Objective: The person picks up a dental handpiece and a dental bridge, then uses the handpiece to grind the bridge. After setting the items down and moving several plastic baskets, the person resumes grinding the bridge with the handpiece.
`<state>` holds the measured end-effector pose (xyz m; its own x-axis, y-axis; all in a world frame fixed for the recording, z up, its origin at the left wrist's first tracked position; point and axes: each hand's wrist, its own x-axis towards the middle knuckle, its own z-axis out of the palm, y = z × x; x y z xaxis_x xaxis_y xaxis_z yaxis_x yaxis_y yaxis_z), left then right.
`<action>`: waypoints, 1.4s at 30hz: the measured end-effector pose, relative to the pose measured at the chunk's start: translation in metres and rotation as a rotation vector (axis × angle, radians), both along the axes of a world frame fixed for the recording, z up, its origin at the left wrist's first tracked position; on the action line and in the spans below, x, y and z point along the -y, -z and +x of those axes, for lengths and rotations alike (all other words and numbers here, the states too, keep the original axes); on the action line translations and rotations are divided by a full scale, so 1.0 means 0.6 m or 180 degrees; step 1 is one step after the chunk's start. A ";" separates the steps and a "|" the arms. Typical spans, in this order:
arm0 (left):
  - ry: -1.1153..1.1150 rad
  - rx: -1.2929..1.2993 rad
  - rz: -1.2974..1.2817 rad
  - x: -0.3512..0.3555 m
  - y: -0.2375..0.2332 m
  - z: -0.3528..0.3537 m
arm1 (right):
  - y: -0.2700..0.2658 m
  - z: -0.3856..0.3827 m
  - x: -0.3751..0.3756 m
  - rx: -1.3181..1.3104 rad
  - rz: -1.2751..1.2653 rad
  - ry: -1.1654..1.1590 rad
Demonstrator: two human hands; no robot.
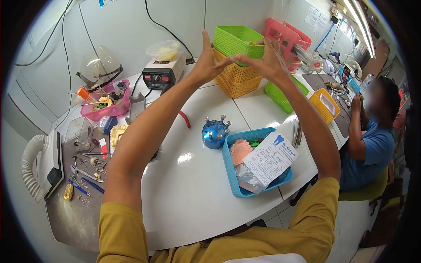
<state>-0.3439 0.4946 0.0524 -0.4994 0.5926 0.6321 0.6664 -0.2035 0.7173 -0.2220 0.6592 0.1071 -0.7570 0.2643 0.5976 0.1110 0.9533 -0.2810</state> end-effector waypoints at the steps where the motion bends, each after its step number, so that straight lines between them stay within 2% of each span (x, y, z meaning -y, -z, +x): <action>1: 0.0016 -0.0138 0.0120 -0.005 0.009 -0.001 | -0.001 0.000 -0.004 -0.0015 -0.0105 -0.0068; 3: 0.0025 -0.0270 0.0245 -0.016 0.021 -0.009 | -0.003 -0.003 -0.007 -0.0021 -0.0204 -0.0143; 5: -0.0666 -0.0636 -0.0488 -0.014 0.010 0.004 | -0.004 -0.002 -0.005 0.0013 -0.0077 -0.0134; 12: -0.0298 -0.0442 -0.0174 -0.022 0.004 0.011 | -0.011 -0.008 0.001 0.0071 0.0155 -0.0117; 14: -0.0735 -0.0410 -0.0377 -0.019 0.004 0.024 | -0.004 -0.009 0.002 0.0037 0.0064 -0.0047; 26: -0.1129 -0.0693 -0.0136 -0.026 0.017 0.030 | -0.010 -0.007 0.015 0.0071 -0.0038 0.0173; 33: -0.1120 -0.0445 -0.0242 -0.017 0.012 0.041 | 0.002 -0.014 0.007 0.0075 0.0170 0.0181; 36: -0.1108 -0.0682 -0.0356 -0.017 0.011 0.033 | 0.001 -0.009 0.004 0.0040 0.0077 0.0130; 39: -0.0847 -0.0501 -0.0412 -0.016 0.004 0.026 | -0.006 -0.002 -0.022 0.0168 0.0124 -0.0158; 41: -0.0980 -0.0620 -0.0449 -0.019 0.004 0.025 | -0.010 -0.023 -0.057 -0.0444 -0.0682 -0.0376; 42: -0.0964 -0.0619 -0.0452 -0.019 0.003 0.024 | -0.018 -0.030 -0.070 -0.0444 -0.0684 -0.0361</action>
<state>-0.3295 0.5063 0.0507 -0.5440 0.5249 0.6546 0.8076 0.1157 0.5783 -0.2401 0.7012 0.1176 -0.7034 0.3145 0.6375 -0.0470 0.8743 -0.4832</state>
